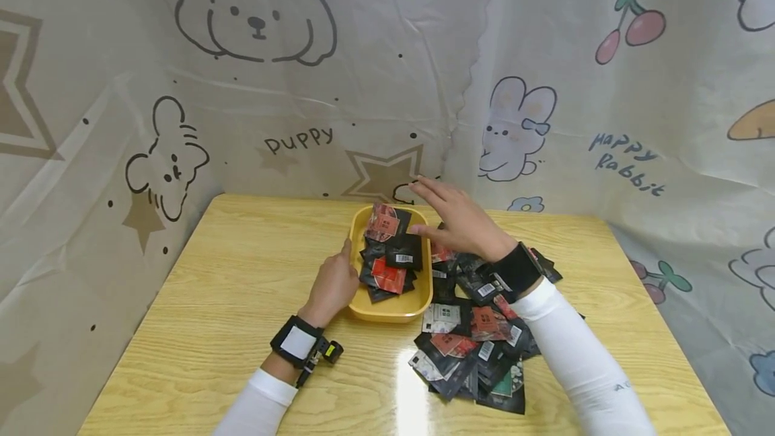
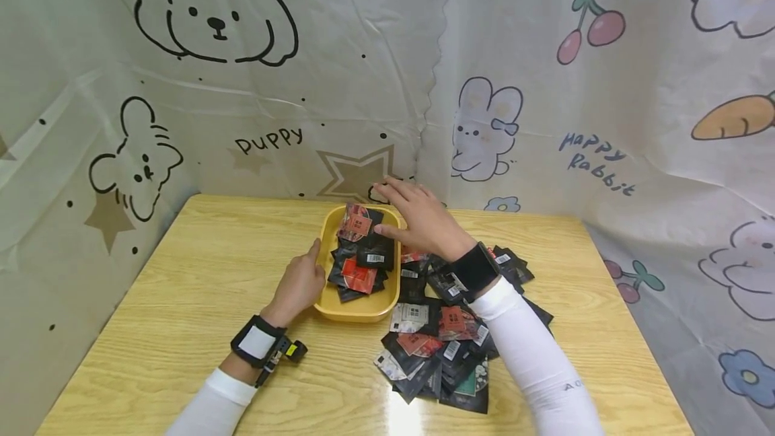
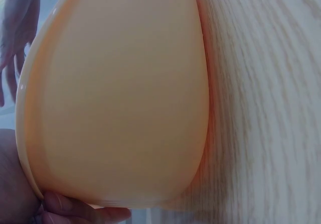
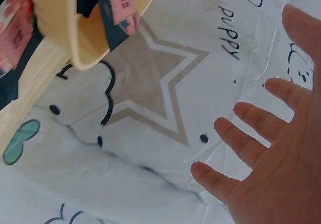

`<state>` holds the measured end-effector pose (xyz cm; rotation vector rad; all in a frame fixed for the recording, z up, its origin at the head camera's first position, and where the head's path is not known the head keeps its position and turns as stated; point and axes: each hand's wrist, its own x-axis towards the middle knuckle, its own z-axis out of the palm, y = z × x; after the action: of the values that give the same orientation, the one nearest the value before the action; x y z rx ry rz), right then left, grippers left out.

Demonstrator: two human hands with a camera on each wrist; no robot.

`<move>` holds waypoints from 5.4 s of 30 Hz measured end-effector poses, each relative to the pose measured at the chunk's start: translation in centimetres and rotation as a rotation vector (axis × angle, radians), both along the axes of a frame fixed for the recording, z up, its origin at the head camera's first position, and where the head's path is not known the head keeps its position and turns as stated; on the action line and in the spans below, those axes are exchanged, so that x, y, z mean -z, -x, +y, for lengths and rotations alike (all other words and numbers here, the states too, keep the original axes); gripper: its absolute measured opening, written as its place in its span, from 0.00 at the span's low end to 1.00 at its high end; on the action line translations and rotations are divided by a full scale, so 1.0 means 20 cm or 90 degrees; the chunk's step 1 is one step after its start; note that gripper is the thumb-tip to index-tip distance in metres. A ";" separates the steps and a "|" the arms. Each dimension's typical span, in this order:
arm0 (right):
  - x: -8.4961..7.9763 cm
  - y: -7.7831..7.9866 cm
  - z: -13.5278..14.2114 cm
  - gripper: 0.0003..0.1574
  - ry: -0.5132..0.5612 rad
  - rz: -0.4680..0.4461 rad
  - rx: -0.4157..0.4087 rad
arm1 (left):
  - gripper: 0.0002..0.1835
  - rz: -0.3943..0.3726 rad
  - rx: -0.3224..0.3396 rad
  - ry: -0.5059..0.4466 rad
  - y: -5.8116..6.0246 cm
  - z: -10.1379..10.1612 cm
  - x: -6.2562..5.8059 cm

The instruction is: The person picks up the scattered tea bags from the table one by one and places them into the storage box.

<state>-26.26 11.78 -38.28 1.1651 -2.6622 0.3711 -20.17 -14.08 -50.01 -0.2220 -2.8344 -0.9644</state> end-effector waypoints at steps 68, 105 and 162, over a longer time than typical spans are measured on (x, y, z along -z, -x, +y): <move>-0.08 -0.12 0.03 0.27 0.086 0.146 -0.057 | 0.32 -0.021 -0.002 -0.005 0.00 0.00 0.00; 0.33 -0.25 0.71 0.60 -0.075 -0.139 0.151 | 0.32 -0.039 -0.009 -0.009 0.00 0.02 -0.02; 0.00 -0.07 -0.05 0.31 0.129 0.138 -0.077 | 0.32 -0.019 -0.010 0.003 -0.02 0.02 -0.01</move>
<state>-24.78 10.84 -38.31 1.2290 -2.3179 0.4916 -19.82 -13.70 -49.90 -0.1877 -2.8621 -0.9656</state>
